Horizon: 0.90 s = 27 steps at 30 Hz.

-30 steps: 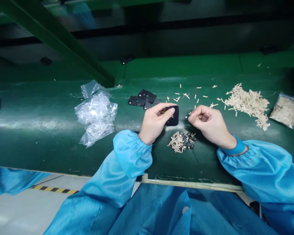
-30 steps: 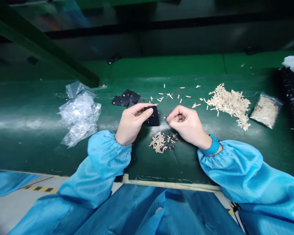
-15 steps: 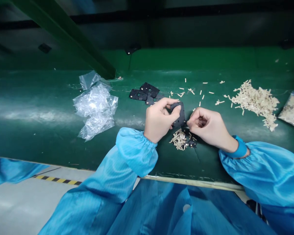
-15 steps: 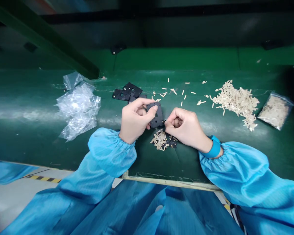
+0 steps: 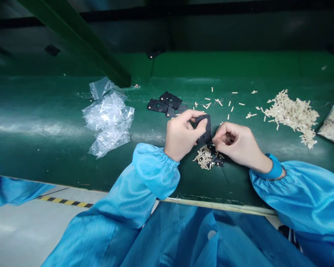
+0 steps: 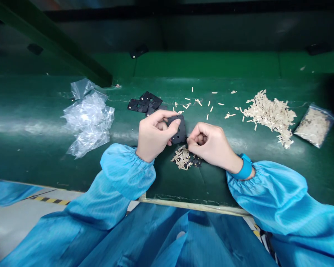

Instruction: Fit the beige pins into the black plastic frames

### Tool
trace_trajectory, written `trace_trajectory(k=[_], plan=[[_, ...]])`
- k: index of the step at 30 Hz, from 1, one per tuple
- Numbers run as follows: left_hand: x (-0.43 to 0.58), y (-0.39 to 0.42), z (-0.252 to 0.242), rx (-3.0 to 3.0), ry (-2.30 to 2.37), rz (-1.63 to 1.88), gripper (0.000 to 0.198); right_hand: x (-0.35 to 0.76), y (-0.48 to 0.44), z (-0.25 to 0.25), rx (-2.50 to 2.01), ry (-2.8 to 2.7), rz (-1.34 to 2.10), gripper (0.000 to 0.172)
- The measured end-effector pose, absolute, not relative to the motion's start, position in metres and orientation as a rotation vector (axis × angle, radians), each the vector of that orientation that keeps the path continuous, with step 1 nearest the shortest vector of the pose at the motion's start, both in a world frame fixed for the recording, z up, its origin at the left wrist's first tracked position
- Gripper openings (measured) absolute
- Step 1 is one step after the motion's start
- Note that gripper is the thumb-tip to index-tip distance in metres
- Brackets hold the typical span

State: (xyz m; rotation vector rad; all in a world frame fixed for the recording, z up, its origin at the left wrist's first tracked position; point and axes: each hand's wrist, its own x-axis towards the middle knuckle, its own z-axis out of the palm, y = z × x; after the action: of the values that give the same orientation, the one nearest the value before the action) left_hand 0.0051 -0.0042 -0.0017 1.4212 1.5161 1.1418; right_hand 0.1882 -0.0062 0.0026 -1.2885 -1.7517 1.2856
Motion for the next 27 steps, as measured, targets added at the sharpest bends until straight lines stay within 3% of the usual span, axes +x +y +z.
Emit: trace_trajectory(k=[27], plan=[[0.0056, -0.0040, -0.0032, 1.392, 1.362, 1.263, 0.015, 0.1892, -0.0059, 0.0039, -1.344, -1.654, 1.396, 0.007]])
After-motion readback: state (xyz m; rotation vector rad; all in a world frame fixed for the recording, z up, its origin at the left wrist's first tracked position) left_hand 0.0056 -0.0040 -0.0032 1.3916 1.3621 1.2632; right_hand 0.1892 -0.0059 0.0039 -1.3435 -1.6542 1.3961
